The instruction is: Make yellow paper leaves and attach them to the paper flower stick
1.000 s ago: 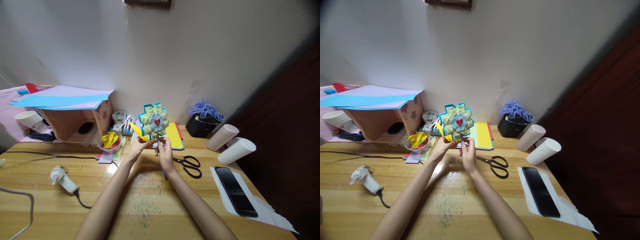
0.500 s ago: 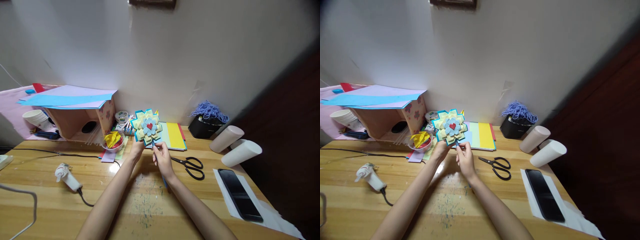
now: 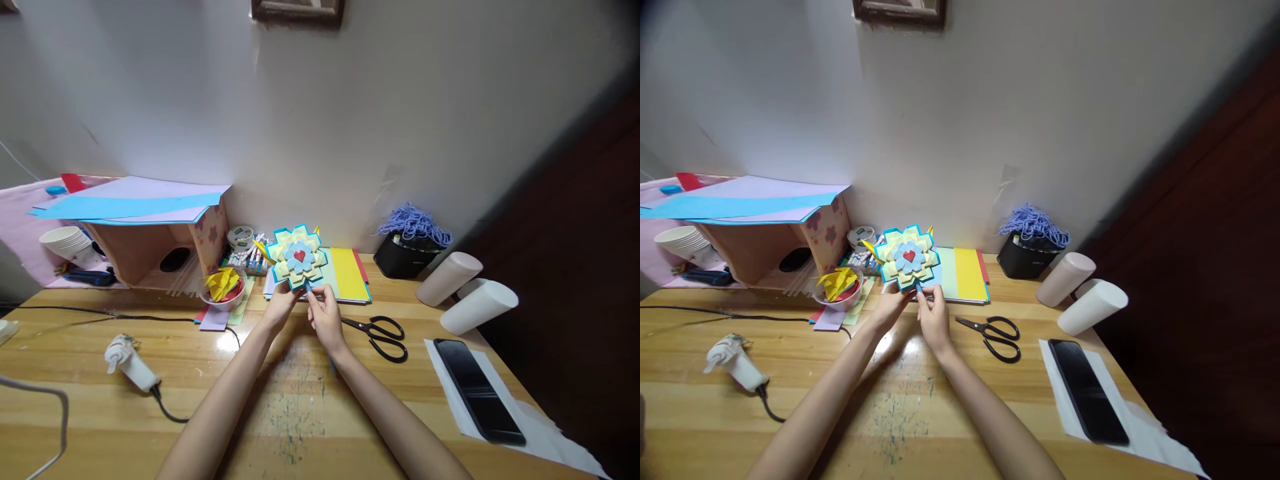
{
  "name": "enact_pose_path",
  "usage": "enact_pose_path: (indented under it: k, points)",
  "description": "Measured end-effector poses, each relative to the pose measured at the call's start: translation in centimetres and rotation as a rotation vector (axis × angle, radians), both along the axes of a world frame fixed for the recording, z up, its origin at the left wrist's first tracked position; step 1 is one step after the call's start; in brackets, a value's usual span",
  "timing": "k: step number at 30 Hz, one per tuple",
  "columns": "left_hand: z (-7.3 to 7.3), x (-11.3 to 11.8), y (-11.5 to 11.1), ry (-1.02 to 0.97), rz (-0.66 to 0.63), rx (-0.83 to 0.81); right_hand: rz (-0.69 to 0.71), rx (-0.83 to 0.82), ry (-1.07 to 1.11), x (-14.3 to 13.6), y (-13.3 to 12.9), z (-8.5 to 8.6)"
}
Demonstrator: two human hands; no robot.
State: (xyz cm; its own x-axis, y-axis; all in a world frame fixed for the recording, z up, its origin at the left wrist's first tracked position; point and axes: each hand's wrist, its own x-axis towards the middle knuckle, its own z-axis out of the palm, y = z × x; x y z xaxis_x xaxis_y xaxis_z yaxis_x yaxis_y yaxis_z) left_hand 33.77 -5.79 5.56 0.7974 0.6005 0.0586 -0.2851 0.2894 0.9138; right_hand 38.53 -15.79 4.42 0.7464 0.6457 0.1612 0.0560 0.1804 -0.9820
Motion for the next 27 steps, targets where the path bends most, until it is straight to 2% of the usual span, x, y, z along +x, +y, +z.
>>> enact_pose_path:
  k: [6,12,16,20,27]
  points:
    - [0.0,-0.2,0.0,-0.062,-0.094,0.003,-0.028,0.012,0.016,0.2,0.3,-0.7]
    - [0.2,-0.1,0.0,-0.006,0.000,0.029,-0.008,-0.002,0.037,-0.1,0.1,-0.1]
    - [0.3,-0.2,0.0,0.000,-0.011,0.029,-0.007,0.009,0.035,-0.2,0.1,-0.1]
    - [0.0,-0.1,-0.2,-0.030,-0.045,-0.017,-0.004,0.013,0.057,-0.2,0.2,-0.4]
    - [-0.5,0.3,-1.2,-0.041,-0.006,-0.141,-0.038,0.033,0.050,-0.7,0.3,-0.5]
